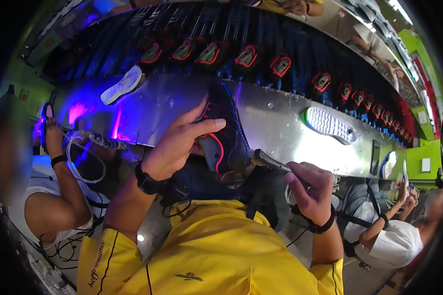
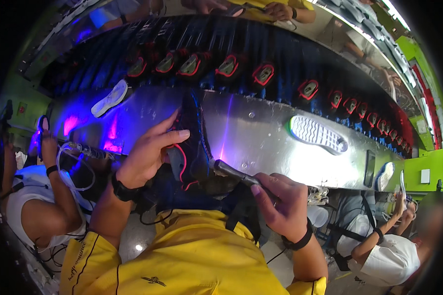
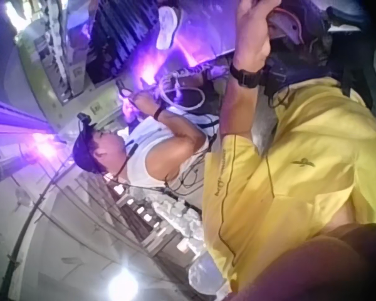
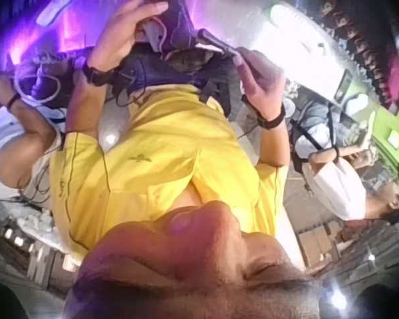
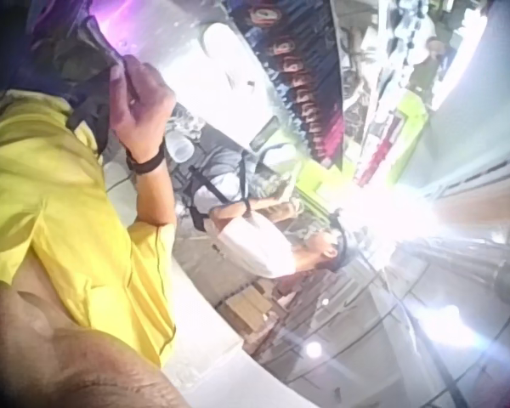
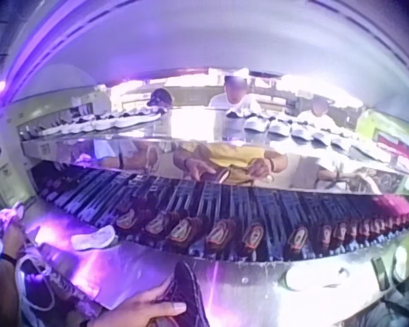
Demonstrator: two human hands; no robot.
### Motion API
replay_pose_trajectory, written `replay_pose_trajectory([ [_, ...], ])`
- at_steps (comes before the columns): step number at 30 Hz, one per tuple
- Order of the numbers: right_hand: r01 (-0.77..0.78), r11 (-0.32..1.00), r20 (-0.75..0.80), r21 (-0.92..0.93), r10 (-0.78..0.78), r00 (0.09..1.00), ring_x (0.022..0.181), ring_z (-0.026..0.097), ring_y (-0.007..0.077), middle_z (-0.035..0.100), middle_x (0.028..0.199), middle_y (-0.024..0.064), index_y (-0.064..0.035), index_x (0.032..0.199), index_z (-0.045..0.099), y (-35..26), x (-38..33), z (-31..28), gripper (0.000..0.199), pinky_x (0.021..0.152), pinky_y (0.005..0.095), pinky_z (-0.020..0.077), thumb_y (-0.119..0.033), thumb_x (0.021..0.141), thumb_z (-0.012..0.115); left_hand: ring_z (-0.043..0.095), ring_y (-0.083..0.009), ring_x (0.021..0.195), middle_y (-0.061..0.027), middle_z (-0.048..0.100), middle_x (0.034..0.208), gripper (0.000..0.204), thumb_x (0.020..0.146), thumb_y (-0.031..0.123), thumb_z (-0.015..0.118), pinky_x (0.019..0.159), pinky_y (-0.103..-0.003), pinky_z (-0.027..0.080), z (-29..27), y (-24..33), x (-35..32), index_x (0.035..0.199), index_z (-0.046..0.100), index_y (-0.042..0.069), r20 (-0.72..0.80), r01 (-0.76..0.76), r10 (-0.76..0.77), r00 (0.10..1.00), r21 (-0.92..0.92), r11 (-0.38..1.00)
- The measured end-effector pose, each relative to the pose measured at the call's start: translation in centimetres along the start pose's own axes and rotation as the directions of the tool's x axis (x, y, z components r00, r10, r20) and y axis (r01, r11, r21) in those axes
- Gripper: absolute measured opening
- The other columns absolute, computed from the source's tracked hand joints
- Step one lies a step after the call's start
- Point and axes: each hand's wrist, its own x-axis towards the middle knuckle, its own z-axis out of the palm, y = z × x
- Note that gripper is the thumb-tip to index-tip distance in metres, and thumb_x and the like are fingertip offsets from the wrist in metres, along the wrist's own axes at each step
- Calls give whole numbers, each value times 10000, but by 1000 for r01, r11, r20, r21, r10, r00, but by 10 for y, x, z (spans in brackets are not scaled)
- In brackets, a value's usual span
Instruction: Applying adhesive or primer to the edges of shoe uppers with a brush at an assembly line.
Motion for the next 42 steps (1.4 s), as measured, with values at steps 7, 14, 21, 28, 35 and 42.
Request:
replay_pose_trajectory([
  [7,185,965,-20,-185,-192,981,553,616,229,671,725,128,20,1091,777,-17,19,-29,219,534,334,459,-34,879,771,772,-118,767,-13,779,1042,392,1077,312,672,533,-260,598,6,4,-6,1398,635,91,-19,113,-115,993,-66,991],
  [14,410,872,-36,-267,-434,900,566,641,264,704,755,134,-6,1086,789,-8,43,-45,279,538,364,486,-38,808,795,768,-185,699,-65,784,938,424,1101,477,598,441,-248,480,20,14,-13,1228,687,82,4,277,-277,961,-23,961],
  [21,458,851,-26,-256,-480,877,590,658,265,710,761,127,-3,1079,795,4,61,-55,283,550,364,493,-52,800,791,774,-291,664,-206,776,952,618,1135,610,413,417,-232,470,17,-8,-5,1472,523,104,216,436,-397,892,-180,882],
  [28,460,870,-70,-177,-477,876,593,647,235,729,792,129,15,1101,793,24,71,-54,287,559,344,509,-60,824,792,740,-272,641,-229,730,924,608,1147,580,375,407,-217,441,36,-8,-6,1421,576,75,240,541,-488,839,-284,791],
  [35,403,914,-83,-43,-405,911,605,657,213,732,816,141,50,1121,780,39,67,-53,274,577,324,520,-57,868,781,734,-276,615,-251,732,923,521,1158,460,376,407,-224,444,41,-14,-7,1375,599,41,348,600,-497,795,-324,731],
  [42,365,929,-110,61,-357,927,624,659,204,706,802,139,64,1123,774,53,59,-47,250,599,314,506,-41,897,763,739,-282,622,-254,729,910,507,1156,431,370,396,-235,456,44,-18,-3,1333,618,26,425,618,-463,778,-385,686],
])
